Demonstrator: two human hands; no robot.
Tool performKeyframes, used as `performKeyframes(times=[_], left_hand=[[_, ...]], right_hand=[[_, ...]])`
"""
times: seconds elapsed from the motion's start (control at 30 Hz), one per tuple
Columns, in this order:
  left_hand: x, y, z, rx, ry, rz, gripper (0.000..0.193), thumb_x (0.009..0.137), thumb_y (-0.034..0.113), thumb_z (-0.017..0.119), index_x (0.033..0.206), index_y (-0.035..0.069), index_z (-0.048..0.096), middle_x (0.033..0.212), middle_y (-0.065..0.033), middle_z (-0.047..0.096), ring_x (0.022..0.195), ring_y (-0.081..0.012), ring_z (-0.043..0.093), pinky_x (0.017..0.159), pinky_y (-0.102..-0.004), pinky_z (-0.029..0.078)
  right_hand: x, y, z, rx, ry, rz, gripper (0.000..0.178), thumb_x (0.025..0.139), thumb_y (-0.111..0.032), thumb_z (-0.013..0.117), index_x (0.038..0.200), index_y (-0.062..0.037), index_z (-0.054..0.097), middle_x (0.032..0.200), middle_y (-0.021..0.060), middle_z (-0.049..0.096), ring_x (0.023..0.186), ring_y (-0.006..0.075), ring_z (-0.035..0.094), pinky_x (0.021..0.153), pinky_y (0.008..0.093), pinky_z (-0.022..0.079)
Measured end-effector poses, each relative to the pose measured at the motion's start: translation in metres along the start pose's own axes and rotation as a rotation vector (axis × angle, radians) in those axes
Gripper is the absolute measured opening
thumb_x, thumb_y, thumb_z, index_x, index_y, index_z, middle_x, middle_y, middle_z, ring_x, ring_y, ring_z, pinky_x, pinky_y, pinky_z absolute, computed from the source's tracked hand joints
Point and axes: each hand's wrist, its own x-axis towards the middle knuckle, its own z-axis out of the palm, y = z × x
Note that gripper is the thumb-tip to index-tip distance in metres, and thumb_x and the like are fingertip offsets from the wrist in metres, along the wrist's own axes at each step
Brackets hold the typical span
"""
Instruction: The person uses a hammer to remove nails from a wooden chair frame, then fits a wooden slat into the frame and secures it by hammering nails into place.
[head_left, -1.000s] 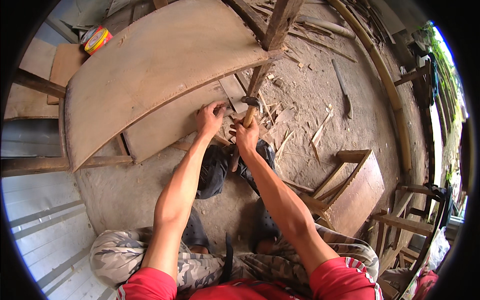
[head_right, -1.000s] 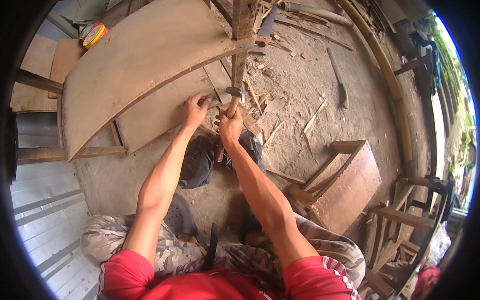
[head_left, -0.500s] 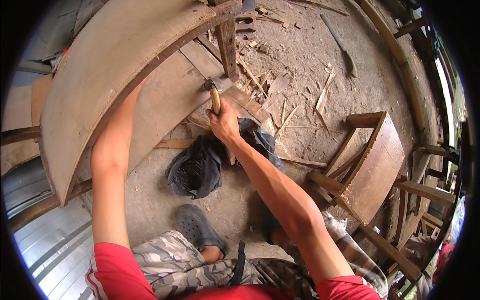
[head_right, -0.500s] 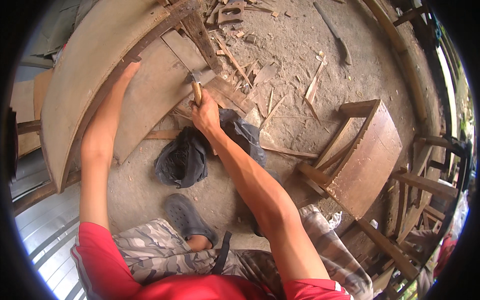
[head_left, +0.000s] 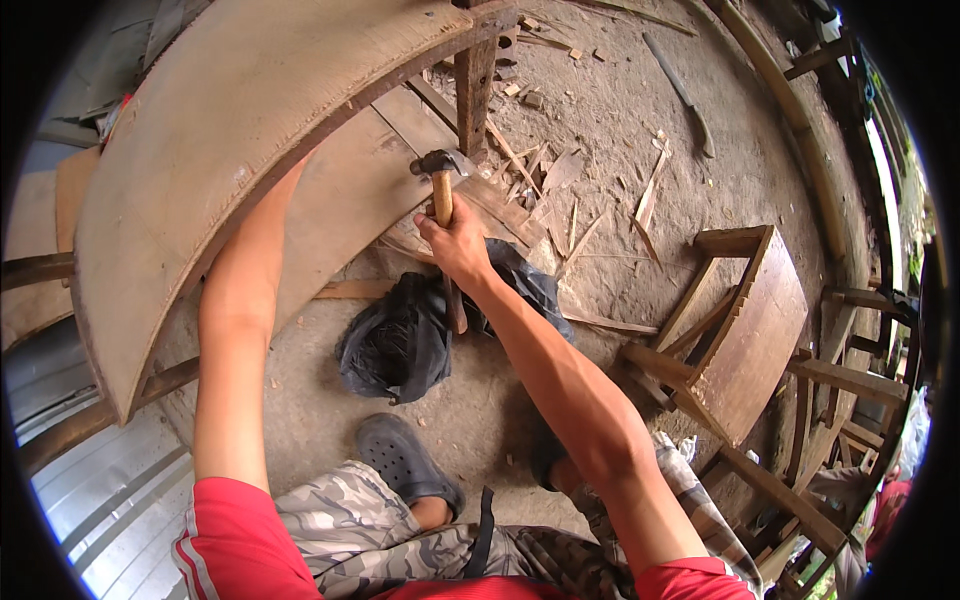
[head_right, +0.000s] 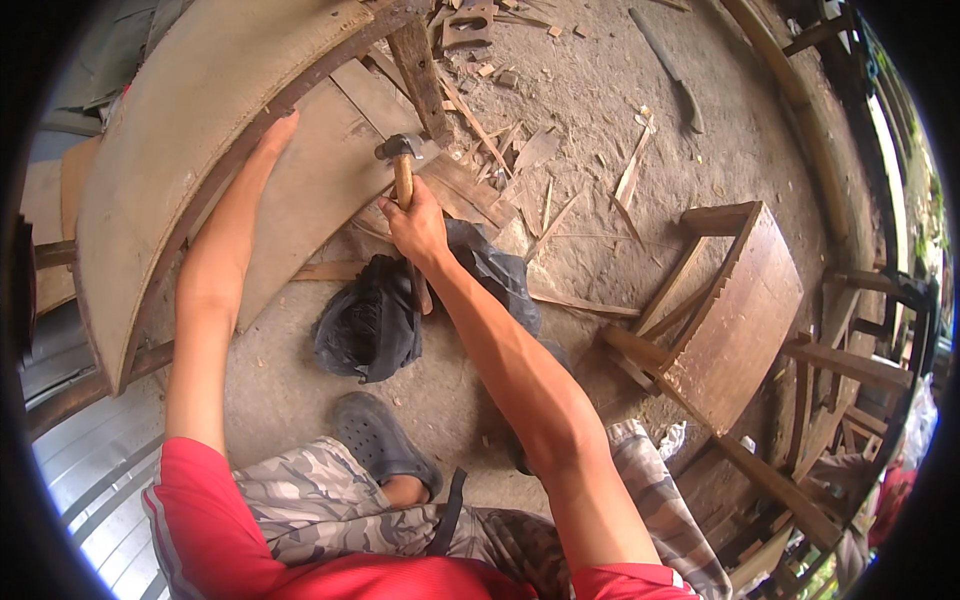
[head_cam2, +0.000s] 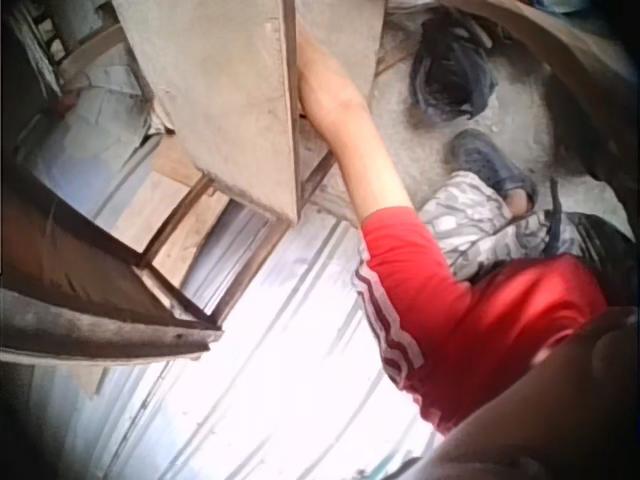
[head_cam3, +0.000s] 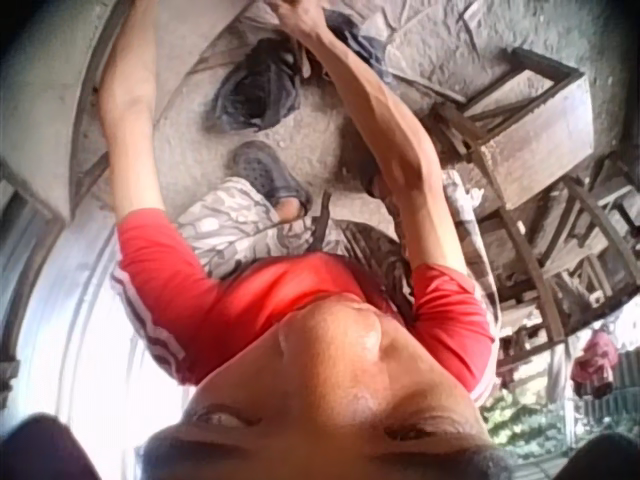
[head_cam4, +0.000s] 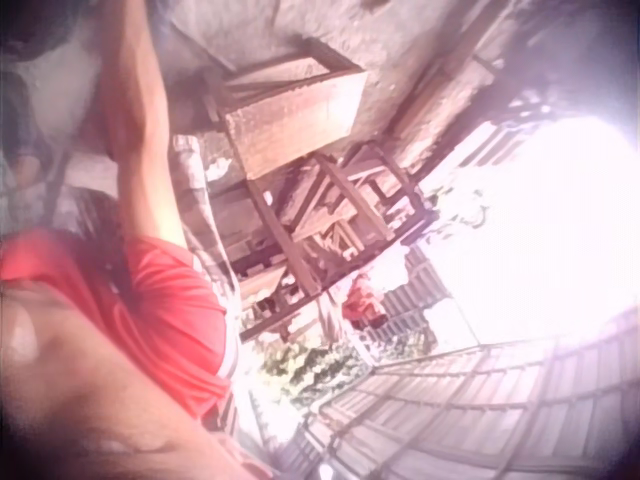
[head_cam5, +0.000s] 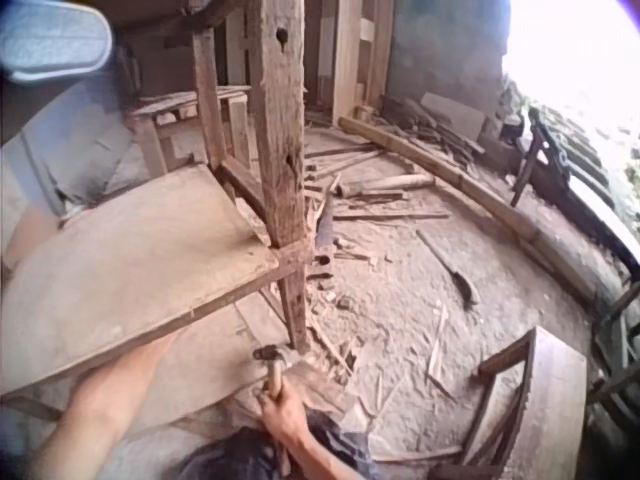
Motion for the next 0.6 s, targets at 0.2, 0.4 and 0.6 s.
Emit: performKeyframes(times=[0.2, 0.4, 0.6], left_hand=[[-0.017, 0.0, -0.01, -0.021, -0.018, 0.016, 0.035, 0.098, 0.029, 0.061, 0.127, 0.009, 0.064, 0.125, -0.0151, 0.068, 0.117, -0.029, 0.064, 0.101, -0.0384, 0.048], [-0.018, 0.012, -0.013, -0.067, -0.086, 0.03, 0.036, 0.098, 0.029, 0.061, 0.129, 0.01, 0.064, 0.125, -0.0142, 0.068, 0.119, -0.0286, 0.063, 0.103, -0.0386, 0.047], [-0.028, -0.023, -0.034, -0.042, -0.111, 0.01, 0.037, 0.099, 0.029, 0.061, 0.131, 0.011, 0.063, 0.126, -0.0133, 0.068, 0.12, -0.0281, 0.062, 0.104, -0.0388, 0.047]], right_hand=[[-0.001, -0.012, -0.002, -0.171, -0.023, 0.046, 0.031, 0.088, -0.02, 0.074, 0.107, -0.0028, 0.057, 0.087, 0.0126, 0.066, 0.081, 0.0257, 0.064, 0.075, 0.0398, 0.049], [0.009, -0.002, -0.031, -0.248, -0.026, -0.069, 0.023, 0.09, -0.016, 0.074, 0.1, -0.0055, 0.056, 0.074, 0.0012, 0.058, 0.065, 0.012, 0.056, 0.061, 0.0316, 0.046], [0.006, -0.015, -0.019, -0.328, -0.076, -0.04, 0.027, 0.088, -0.02, 0.075, 0.102, -0.0043, 0.057, 0.081, 0.0078, 0.062, 0.072, 0.02, 0.06, 0.067, 0.0358, 0.047]])
